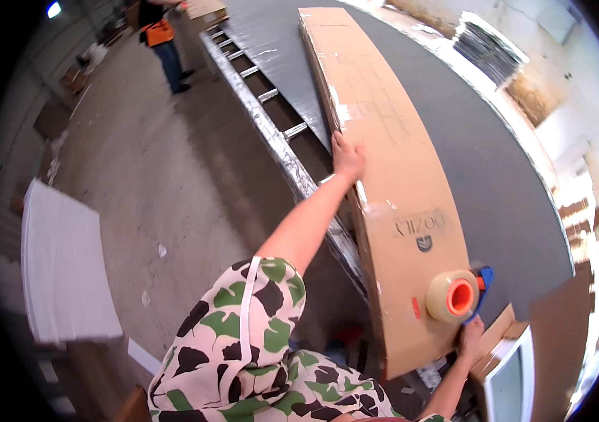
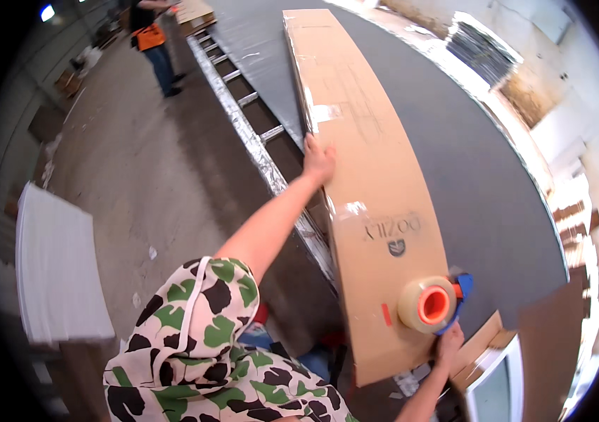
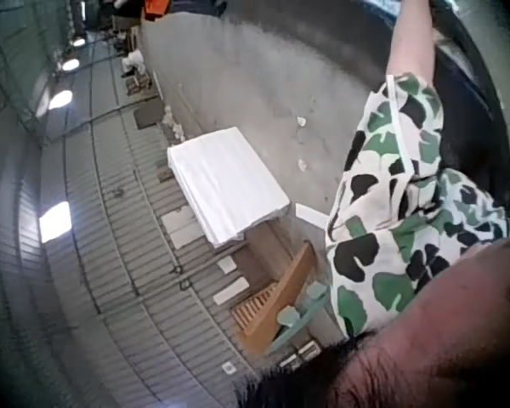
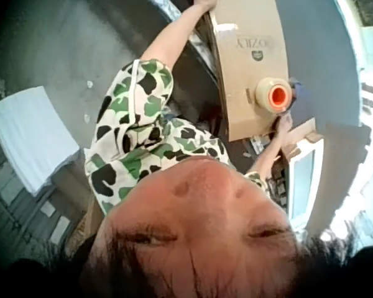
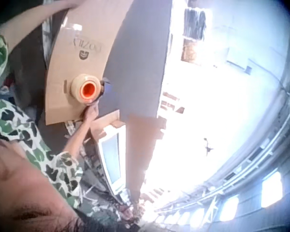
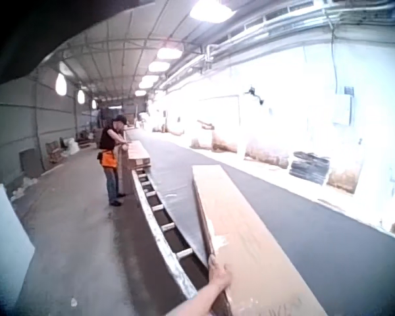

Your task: The person retrieves foam sheets from the floor, places them inside a cardboard box on the packaging line, folds the box shut, and seals it using a tape dispenser.

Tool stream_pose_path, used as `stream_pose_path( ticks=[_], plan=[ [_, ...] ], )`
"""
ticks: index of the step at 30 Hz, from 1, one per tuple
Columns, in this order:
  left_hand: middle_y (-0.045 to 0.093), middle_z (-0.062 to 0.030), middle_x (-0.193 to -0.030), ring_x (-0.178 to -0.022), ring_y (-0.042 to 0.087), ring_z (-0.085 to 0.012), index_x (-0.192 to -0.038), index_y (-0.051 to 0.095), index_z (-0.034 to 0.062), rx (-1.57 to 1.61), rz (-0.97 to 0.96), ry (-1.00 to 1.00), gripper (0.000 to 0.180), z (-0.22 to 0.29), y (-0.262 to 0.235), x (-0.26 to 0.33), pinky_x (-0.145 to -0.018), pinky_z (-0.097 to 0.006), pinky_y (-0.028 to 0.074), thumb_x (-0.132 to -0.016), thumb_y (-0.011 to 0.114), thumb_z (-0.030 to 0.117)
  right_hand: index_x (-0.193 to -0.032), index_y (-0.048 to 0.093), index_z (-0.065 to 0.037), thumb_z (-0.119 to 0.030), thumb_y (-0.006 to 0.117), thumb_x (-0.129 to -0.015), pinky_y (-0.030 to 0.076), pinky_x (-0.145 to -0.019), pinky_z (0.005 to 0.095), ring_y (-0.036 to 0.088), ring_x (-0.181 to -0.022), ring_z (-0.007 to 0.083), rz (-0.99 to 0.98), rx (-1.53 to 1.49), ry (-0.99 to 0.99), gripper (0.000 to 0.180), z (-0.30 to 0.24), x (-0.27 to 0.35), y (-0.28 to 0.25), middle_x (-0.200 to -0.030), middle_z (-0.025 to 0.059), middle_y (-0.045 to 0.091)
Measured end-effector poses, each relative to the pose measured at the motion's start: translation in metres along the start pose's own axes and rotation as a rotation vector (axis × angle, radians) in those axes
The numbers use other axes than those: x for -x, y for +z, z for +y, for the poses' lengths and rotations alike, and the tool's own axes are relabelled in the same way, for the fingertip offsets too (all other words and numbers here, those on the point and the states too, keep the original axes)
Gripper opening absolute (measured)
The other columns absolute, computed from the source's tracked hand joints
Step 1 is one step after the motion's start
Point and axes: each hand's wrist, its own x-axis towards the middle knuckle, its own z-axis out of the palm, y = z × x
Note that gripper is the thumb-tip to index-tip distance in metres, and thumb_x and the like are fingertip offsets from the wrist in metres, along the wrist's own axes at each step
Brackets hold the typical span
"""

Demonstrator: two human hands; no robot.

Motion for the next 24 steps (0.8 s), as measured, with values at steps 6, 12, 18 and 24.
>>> stream_pose_path(
  ticks=[6,12,18,24],
  plan=[
    [0.061,-0.0063,-0.103,-0.090,0.054,-0.0131,-0.124,0.050,-0.0005,0.286,-0.636,-0.114,0.050,-0.042,-0.133,-0.047,-0.080,-0.029,0.044,-0.097,0.046,0.042,-0.115,0.056,0.000,-0.021,0.040,-0.096,0.044,-0.089,0.0436,0.054,-0.105,0.0417,0.075,0.260,-0.169,0.033,-0.092,0.118,0.183,-0.108,0.0248,0.057],
    [0.063,-0.0011,-0.085,-0.075,0.056,-0.0087,-0.101,0.064,0.0026,0.172,-0.702,-0.296,0.043,-0.064,-0.345,0.091,-0.070,-0.025,0.047,-0.093,0.056,0.044,-0.122,0.047,0.003,-0.042,0.046,-0.097,0.047,-0.083,0.0465,0.060,-0.099,0.0447,-0.183,0.141,-0.079,0.051,-0.197,0.172,0.226,-0.102,0.0282,0.063],
    [0.066,-0.0047,-0.092,-0.090,0.060,-0.0127,-0.103,0.065,0.0028,0.461,-0.859,-0.662,0.044,-0.077,-0.409,0.168,-0.081,-0.029,0.048,-0.094,0.055,0.044,-0.130,0.040,0.011,-0.043,0.067,-0.082,0.036,-0.099,0.0481,0.041,-0.120,0.0450,-0.125,0.639,-0.692,0.077,-0.229,0.183,0.199,-0.131,0.0297,0.043],
    [0.048,-0.0147,-0.132,-0.124,0.046,-0.0295,-0.128,0.052,0.0093,-0.250,-0.458,0.302,0.074,-0.044,-0.414,0.184,-0.103,-0.040,0.040,-0.063,0.082,0.028,-0.137,0.028,0.013,-0.045,0.079,-0.066,0.026,-0.109,0.0475,0.030,-0.131,0.0454,-0.295,0.617,-0.743,0.104,-0.233,0.172,0.209,-0.141,0.0322,0.031]
  ],
)
